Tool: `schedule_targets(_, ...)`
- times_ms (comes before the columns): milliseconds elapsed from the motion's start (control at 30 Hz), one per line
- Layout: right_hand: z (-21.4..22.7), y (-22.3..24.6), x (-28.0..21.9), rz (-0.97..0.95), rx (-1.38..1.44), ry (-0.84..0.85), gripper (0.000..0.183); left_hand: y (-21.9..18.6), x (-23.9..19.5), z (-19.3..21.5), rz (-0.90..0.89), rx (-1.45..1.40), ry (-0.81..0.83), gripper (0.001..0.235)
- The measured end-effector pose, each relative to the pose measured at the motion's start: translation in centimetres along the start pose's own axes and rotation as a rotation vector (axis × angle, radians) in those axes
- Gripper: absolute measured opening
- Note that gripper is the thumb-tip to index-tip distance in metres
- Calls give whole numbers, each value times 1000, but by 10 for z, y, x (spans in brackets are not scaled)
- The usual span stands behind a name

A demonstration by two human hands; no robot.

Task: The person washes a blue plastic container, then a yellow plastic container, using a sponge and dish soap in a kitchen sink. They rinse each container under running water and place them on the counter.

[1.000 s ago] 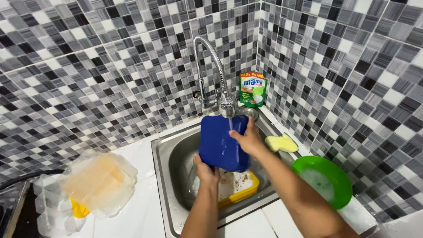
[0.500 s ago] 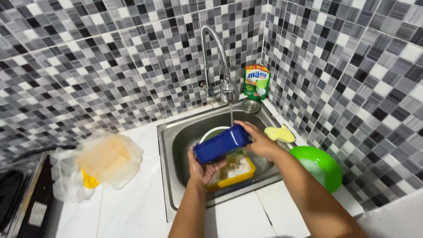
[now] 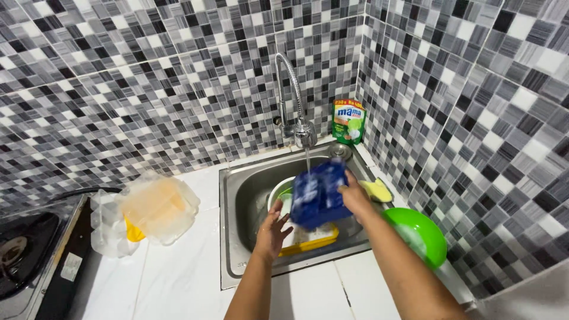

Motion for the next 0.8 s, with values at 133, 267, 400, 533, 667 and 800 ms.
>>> schedule_targets(133,7,-21,52,82,-477,-128,79,32,22,29,-6,33,9,78)
schedule_targets(267,19,-20,63,239,-455,-166,77,57,46,42,29,-53,12,78)
schedule_targets(400,24,13,33,238,-542,-241,80,59,64,33,121,-121,16,79)
schedule_targets(533,21,36,14,172,-645,-189,74,59,78,26,160,-61,39,79)
schedule_targets(667,15,52,5,323,-713,-290,75,52,83,22,166,5,51,81)
schedule_targets(800,8,51,-3,544,-898,-401,76,62,91,33,167,-12,42,81)
Point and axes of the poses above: each hand's wrist, its own x-axis towards the middle knuckle, its own z-axis out of the back of the hand, y = z × x, the point moved 1 cm from there along x, towards the middle knuckle, and after that the axes turned 13 degrees about y, right-handed, at the moved point
